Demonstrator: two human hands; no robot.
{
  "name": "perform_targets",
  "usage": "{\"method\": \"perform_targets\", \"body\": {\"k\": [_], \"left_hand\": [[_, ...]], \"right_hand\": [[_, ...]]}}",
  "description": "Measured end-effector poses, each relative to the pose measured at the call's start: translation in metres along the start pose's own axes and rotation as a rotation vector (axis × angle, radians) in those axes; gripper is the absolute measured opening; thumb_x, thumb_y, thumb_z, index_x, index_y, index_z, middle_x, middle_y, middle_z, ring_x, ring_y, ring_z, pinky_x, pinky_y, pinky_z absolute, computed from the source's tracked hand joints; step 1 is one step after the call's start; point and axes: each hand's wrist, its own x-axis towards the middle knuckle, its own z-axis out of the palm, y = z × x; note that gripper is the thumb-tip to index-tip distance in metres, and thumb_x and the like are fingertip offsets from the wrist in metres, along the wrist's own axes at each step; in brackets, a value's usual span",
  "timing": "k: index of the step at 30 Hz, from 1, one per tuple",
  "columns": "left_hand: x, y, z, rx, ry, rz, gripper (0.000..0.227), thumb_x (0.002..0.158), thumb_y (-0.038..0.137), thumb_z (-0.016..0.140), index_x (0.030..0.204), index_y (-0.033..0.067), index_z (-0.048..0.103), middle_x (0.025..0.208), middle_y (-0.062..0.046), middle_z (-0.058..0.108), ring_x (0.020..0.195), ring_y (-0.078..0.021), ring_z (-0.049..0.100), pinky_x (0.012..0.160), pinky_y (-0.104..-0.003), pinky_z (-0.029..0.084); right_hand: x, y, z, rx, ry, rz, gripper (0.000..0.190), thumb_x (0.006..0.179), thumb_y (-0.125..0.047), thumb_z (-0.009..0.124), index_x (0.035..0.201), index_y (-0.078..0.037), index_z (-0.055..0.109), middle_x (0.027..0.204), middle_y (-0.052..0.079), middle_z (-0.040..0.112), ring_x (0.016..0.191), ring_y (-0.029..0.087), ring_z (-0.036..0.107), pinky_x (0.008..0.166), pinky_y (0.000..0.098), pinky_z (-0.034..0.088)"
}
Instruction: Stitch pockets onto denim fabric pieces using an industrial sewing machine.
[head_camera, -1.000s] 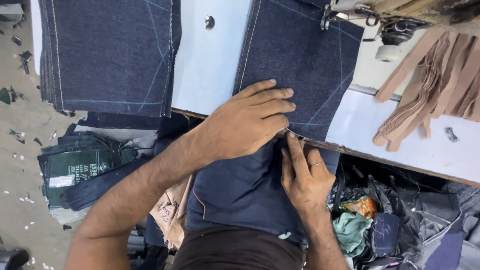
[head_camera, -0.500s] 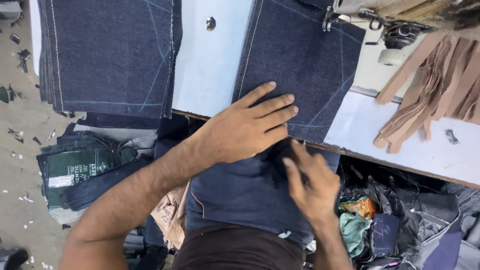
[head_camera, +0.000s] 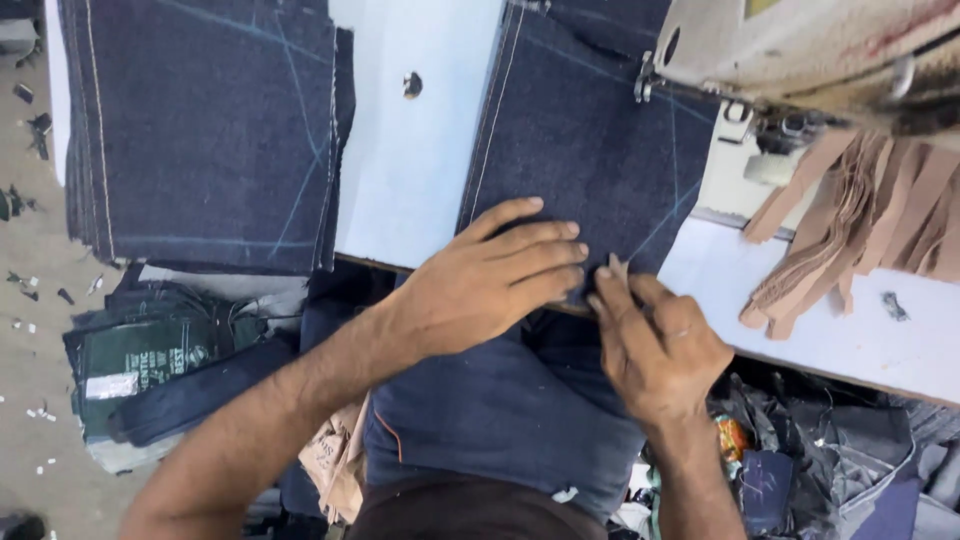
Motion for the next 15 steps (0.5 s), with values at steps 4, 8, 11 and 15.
{"method": "perform_targets", "body": {"k": [4, 8, 11, 15], "left_hand": [[-0.002, -0.001, -0.004, 0.032, 0.005, 0.023, 0.029, 0.099, 0.016, 0.065, 0.127, 0.0097, 0.073, 0.143, -0.004, 0.064, 0.144, -0.0219, 0.050, 0.130, -0.047, 0.028], [-0.001, -0.003, -0.003, 0.004, 0.011, -0.003, 0.033, 0.100, 0.017, 0.064, 0.132, 0.0104, 0.071, 0.148, -0.005, 0.061, 0.148, -0.0219, 0.045, 0.131, -0.046, 0.028], [0.002, -0.006, -0.005, -0.036, -0.009, -0.024, 0.030, 0.101, 0.017, 0.064, 0.130, 0.0112, 0.071, 0.149, -0.004, 0.061, 0.149, -0.0213, 0.045, 0.132, -0.045, 0.028], [0.012, -0.013, -0.008, -0.032, -0.022, -0.026, 0.031, 0.100, 0.016, 0.064, 0.130, 0.0103, 0.071, 0.149, -0.004, 0.060, 0.149, -0.0222, 0.045, 0.131, -0.046, 0.028]], "right_hand": [[0.000, -0.004, -0.002, -0.138, -0.080, -0.041, 0.030, 0.088, -0.011, 0.088, 0.117, -0.013, 0.081, 0.102, 0.004, 0.066, 0.079, 0.018, 0.064, 0.063, 0.0320, 0.053], [0.002, -0.007, -0.004, -0.144, -0.110, 0.008, 0.033, 0.086, -0.012, 0.088, 0.118, -0.014, 0.080, 0.100, 0.004, 0.065, 0.076, 0.017, 0.061, 0.061, 0.0308, 0.053], [0.006, -0.009, -0.003, -0.145, -0.125, 0.054, 0.033, 0.085, -0.012, 0.088, 0.118, -0.014, 0.081, 0.100, 0.004, 0.065, 0.074, 0.017, 0.060, 0.060, 0.0304, 0.053], [0.017, -0.006, 0.000, -0.149, -0.133, 0.080, 0.033, 0.085, -0.010, 0.088, 0.117, -0.013, 0.081, 0.100, 0.006, 0.066, 0.072, 0.016, 0.059, 0.056, 0.0294, 0.051]]}}
